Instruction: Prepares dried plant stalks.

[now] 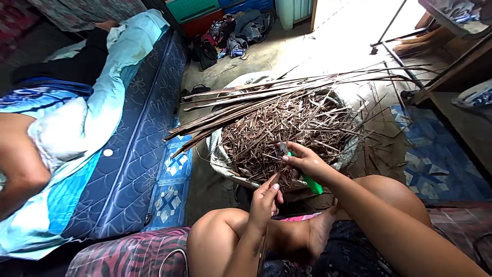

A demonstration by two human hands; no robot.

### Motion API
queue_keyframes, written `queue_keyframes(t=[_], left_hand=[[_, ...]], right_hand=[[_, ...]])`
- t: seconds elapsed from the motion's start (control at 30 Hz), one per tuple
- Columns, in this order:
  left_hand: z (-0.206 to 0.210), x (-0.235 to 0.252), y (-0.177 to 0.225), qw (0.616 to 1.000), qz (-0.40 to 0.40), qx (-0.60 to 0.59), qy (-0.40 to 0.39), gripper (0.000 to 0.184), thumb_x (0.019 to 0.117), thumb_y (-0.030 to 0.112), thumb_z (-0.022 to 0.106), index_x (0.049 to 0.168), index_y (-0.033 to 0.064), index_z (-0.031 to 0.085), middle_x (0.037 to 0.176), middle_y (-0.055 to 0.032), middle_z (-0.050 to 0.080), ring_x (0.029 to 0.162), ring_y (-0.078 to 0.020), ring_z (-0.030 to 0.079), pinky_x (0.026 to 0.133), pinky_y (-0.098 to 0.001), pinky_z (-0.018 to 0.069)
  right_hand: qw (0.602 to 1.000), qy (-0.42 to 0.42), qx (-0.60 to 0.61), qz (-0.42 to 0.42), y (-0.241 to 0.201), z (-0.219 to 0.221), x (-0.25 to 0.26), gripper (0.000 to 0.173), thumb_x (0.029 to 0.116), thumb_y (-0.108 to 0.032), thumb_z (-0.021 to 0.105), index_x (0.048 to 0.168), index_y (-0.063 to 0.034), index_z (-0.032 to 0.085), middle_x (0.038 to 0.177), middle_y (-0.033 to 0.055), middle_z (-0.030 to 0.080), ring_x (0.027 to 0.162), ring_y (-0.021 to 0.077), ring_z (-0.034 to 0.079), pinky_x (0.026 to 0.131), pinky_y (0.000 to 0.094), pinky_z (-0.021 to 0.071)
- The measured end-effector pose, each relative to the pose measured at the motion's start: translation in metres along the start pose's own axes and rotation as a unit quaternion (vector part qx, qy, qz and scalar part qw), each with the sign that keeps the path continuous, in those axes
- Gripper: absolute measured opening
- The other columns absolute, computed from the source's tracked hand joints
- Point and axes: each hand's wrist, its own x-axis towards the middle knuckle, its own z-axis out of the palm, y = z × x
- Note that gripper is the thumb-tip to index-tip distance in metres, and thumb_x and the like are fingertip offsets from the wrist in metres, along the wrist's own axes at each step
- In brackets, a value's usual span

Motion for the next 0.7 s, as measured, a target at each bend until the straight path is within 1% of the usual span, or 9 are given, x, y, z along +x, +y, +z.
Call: queue_keyframes(t=[0.1,0.23,0.3,0.37,0.47,0.5,0.53,0.6,0.7], left_hand=[[0.001,-0.002,-0.001,1.0,0.0,0.002,-0.009,0.043,0.107,0.01,0.038,0.147,-0.0036,0.049,0.067,0.0019,0.058,0.042,-0.0001,0.038,0.04,-0.0155,0.0342],[0.001,-0.002,-0.001,0.999,-0.001,0.003,-0.037,0.046,0.1028,0.006,0.041,0.148,-0.0038,0.048,0.068,0.0029,0.057,0.043,0.0004,0.038,0.04,-0.0151,0.0334],[-0.001,-0.003,-0.002,0.998,-0.003,0.0,-0.066,0.052,0.0971,0.003,0.044,0.149,-0.0035,0.046,0.07,0.0033,0.059,0.044,0.0008,0.04,0.041,-0.0145,0.0343],[-0.003,-0.003,-0.004,0.994,-0.003,-0.016,-0.108,0.06,0.0921,0.003,0.049,0.151,-0.0039,0.043,0.075,0.0035,0.062,0.047,0.0008,0.044,0.042,-0.0141,0.0369],[-0.005,-0.005,-0.007,0.982,-0.009,-0.047,-0.183,0.068,0.0887,0.003,0.051,0.154,-0.0038,0.034,0.082,0.0038,0.064,0.05,0.0018,0.046,0.046,-0.0133,0.0392],[-0.005,-0.006,-0.007,0.978,-0.014,-0.054,-0.202,0.067,0.0885,0.003,0.051,0.153,-0.0036,0.034,0.084,0.0032,0.064,0.051,0.0022,0.047,0.046,-0.013,0.0398],[-0.005,-0.007,-0.008,0.975,-0.018,-0.064,-0.214,0.061,0.0887,0.002,0.051,0.148,-0.0032,0.038,0.084,0.0025,0.065,0.05,0.0026,0.047,0.046,-0.0125,0.0397],[-0.004,-0.007,-0.011,0.973,-0.023,-0.079,-0.217,0.038,0.0905,0.002,0.047,0.128,0.0017,0.051,0.077,0.0024,0.066,0.046,0.0039,0.046,0.043,-0.0112,0.0372],[-0.006,-0.005,-0.012,0.974,-0.012,-0.082,-0.209,0.031,0.0921,0.004,0.044,0.121,0.0032,0.055,0.073,0.0023,0.065,0.045,0.0041,0.045,0.041,-0.0111,0.0351]], right_hand=[[0.999,0.022,0.029,0.009,-0.003,-0.005,0.002,0.046,0.1062,-0.011,0.056,0.15,-0.0067,0.043,0.089,0.0045,0.062,0.06,0.0072,0.058,0.054,0.0204,0.0514],[0.995,0.066,0.075,0.017,-0.011,-0.015,0.002,0.038,0.107,-0.011,0.054,0.145,-0.0084,0.05,0.084,0.0025,0.06,0.059,0.0068,0.056,0.053,0.0194,0.05],[0.991,0.098,0.094,0.009,-0.013,-0.022,0.003,0.036,0.107,-0.011,0.054,0.143,-0.0092,0.052,0.082,0.002,0.059,0.058,0.0066,0.056,0.053,0.0191,0.0497],[0.986,0.122,0.118,0.002,-0.015,-0.03,0.004,0.036,0.1079,-0.012,0.052,0.144,-0.0123,0.053,0.08,0.0013,0.057,0.056,0.006,0.054,0.051,0.0185,0.0489],[0.978,0.124,0.17,-0.016,-0.019,-0.041,0.004,0.034,0.1091,-0.014,0.049,0.143,-0.0151,0.053,0.073,-0.0013,0.054,0.053,0.0052,0.052,0.05,0.0184,0.0487],[0.975,0.123,0.183,-0.025,-0.02,-0.044,0.003,0.032,0.1094,-0.014,0.048,0.141,-0.0158,0.054,0.072,-0.0022,0.053,0.053,0.0046,0.052,0.05,0.0182,0.0482],[0.972,0.124,0.196,-0.031,-0.021,-0.047,0.003,0.03,0.1095,-0.015,0.048,0.139,-0.017,0.055,0.071,-0.0029,0.053,0.053,0.004,0.051,0.05,0.0179,0.0478],[0.967,0.126,0.22,-0.038,-0.024,-0.053,0.002,0.029,0.1099,-0.017,0.047,0.137,-0.021,0.056,0.071,-0.0045,0.051,0.052,0.003,0.049,0.05,0.0174,0.0467],[0.956,0.146,0.249,-0.059,-0.025,-0.063,0.001,0.029,0.11,-0.019,0.047,0.138,-0.0231,0.055,0.072,-0.0048,0.052,0.052,0.0025,0.049,0.048,0.0172,0.0472]])
